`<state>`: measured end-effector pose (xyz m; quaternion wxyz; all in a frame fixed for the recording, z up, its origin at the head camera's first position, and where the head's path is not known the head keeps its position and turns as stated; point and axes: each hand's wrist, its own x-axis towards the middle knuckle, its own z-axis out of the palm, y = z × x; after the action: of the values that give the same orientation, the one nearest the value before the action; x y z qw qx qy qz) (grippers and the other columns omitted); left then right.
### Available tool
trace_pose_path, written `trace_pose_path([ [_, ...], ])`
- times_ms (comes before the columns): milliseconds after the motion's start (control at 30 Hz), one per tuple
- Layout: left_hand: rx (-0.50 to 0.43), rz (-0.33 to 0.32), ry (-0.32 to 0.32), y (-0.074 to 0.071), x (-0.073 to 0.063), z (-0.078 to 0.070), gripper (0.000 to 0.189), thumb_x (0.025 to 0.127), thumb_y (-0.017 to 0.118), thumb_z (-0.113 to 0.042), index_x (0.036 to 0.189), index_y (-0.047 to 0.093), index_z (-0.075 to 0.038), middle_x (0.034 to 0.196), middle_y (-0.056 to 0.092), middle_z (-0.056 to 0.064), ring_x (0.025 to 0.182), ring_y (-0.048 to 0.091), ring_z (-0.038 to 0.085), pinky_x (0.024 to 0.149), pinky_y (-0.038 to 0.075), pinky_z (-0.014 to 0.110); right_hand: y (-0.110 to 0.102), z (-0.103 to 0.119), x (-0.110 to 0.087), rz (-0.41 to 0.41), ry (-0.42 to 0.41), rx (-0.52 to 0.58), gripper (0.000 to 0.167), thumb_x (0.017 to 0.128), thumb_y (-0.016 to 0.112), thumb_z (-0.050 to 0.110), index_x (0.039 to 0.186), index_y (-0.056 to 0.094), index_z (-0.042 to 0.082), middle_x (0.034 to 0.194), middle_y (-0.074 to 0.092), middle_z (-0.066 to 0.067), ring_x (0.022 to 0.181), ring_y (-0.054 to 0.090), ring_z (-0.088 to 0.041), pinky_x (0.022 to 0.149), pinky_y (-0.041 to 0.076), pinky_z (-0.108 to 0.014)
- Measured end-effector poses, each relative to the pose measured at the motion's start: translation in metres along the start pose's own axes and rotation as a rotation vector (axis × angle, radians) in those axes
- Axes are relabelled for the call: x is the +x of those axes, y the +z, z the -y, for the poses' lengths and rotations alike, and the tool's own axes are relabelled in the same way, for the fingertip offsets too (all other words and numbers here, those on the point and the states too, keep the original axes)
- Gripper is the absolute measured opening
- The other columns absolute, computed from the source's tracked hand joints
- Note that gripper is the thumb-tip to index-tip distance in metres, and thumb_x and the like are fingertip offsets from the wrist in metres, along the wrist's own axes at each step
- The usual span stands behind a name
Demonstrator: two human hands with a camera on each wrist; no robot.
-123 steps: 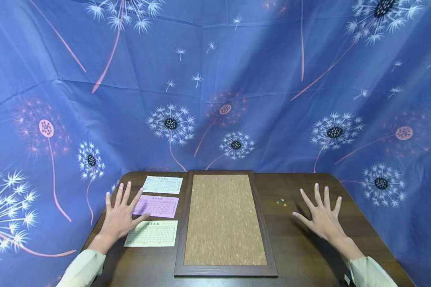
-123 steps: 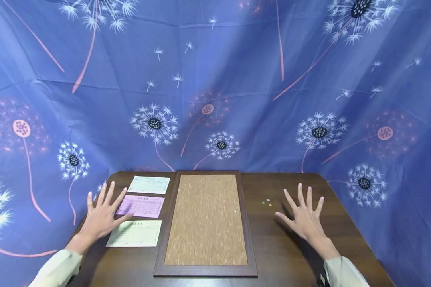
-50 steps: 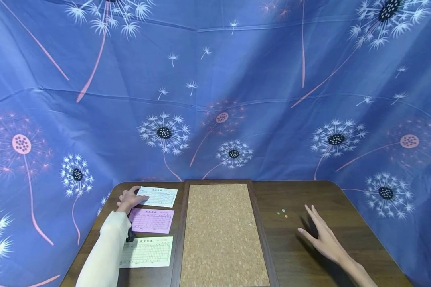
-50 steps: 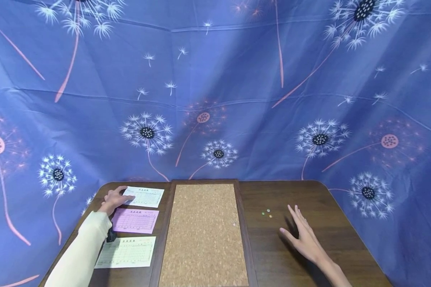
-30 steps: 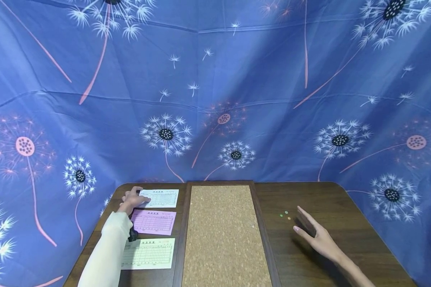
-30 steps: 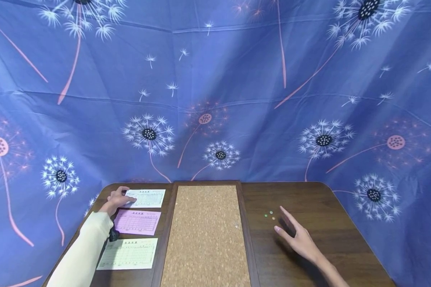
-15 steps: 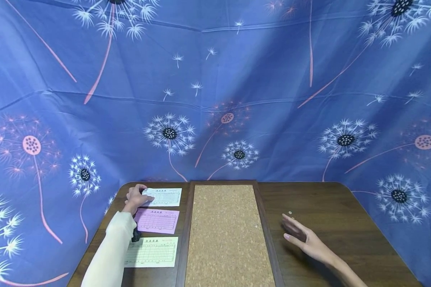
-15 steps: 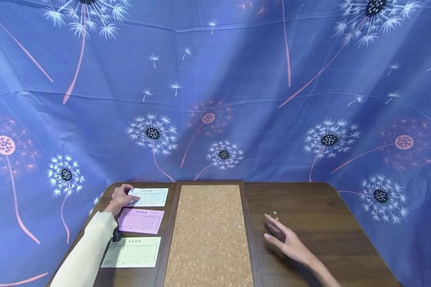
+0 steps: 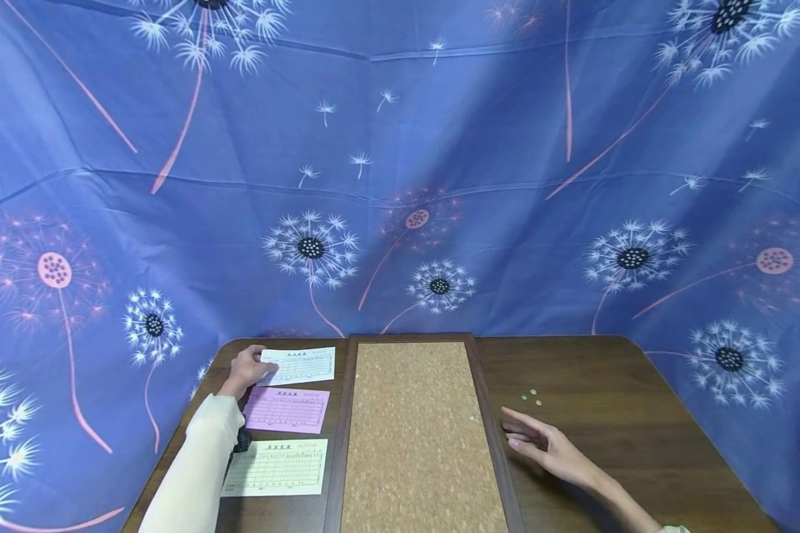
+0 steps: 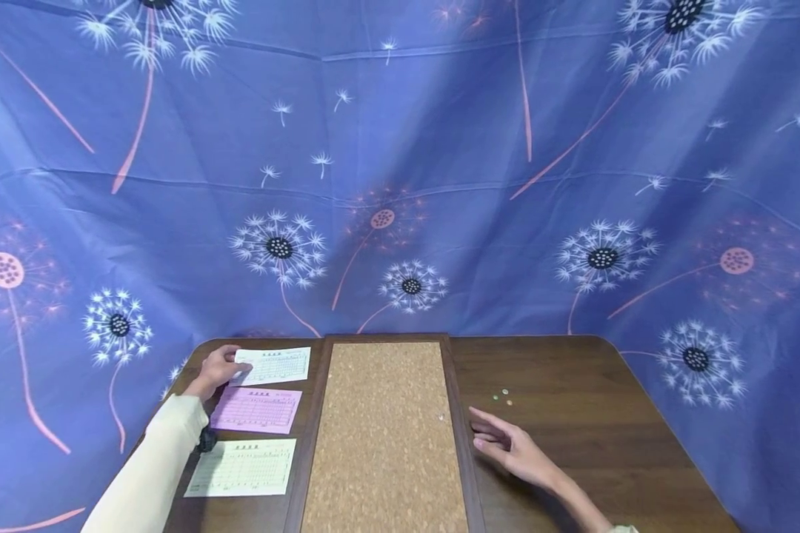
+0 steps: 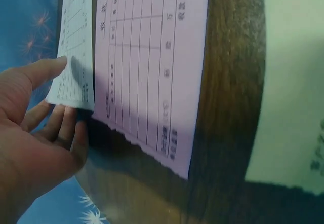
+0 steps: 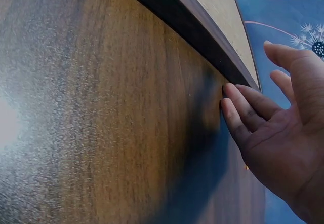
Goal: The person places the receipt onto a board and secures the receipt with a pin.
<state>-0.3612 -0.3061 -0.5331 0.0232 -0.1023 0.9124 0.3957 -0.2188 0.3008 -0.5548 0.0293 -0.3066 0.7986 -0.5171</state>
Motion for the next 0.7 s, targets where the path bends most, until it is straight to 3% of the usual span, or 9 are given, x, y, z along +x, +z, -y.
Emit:
trace_pose_path([
  [67, -0.027, 0.01, 0.013, -0.004, -0.001, 0.002, 0.071, 0.087, 0.072, -0.009, 0.147, 0.04, 0.012, 0.119, 0.059, 0.029, 0.105, 0.054, 0.039, 0.092, 0.047, 0.05, 0.0, 0.001, 0.002, 0.008, 0.001, -0.006, 0.053, 0.101, 0.056, 0.001, 0.148, 0.037, -0.015, 0.142, 0.051, -0.038, 0.126, 0.062, -0.008, 0.096, 0.052, -0.018],
  [267, -0.09, 0.04, 0.042, -0.007, -0.005, 0.003, 0.074, 0.08, 0.07, 0.003, 0.147, 0.039, 0.013, 0.126, 0.062, 0.036, 0.102, 0.066, 0.035, 0.086, 0.052, 0.039, -0.003, 0.004, 0.001, 0.019, 0.002, 0.002, 0.053, 0.101, 0.056, 0.001, 0.148, 0.036, -0.016, 0.144, 0.057, -0.022, 0.125, 0.062, -0.006, 0.094, 0.052, -0.018],
  [467, -0.175, 0.059, 0.065, -0.002, -0.009, 0.001, 0.07, 0.079, 0.065, 0.01, 0.145, 0.043, 0.013, 0.122, 0.065, 0.036, 0.079, 0.068, 0.014, 0.069, 0.055, 0.028, -0.002, 0.006, -0.001, 0.007, 0.025, -0.01, 0.054, 0.101, 0.058, 0.003, 0.148, 0.038, -0.014, 0.134, 0.052, -0.044, 0.122, 0.064, -0.01, 0.094, 0.052, -0.017],
  [700, -0.288, 0.023, 0.008, -0.002, -0.015, 0.004, 0.065, 0.081, 0.063, 0.012, 0.143, 0.047, 0.012, 0.118, 0.068, 0.032, 0.074, 0.066, 0.009, 0.063, 0.054, 0.026, -0.001, 0.006, -0.002, 0.007, 0.075, -0.027, 0.055, 0.102, 0.058, 0.007, 0.148, 0.037, -0.015, 0.135, 0.054, -0.042, 0.121, 0.066, -0.013, 0.093, 0.051, -0.016],
])
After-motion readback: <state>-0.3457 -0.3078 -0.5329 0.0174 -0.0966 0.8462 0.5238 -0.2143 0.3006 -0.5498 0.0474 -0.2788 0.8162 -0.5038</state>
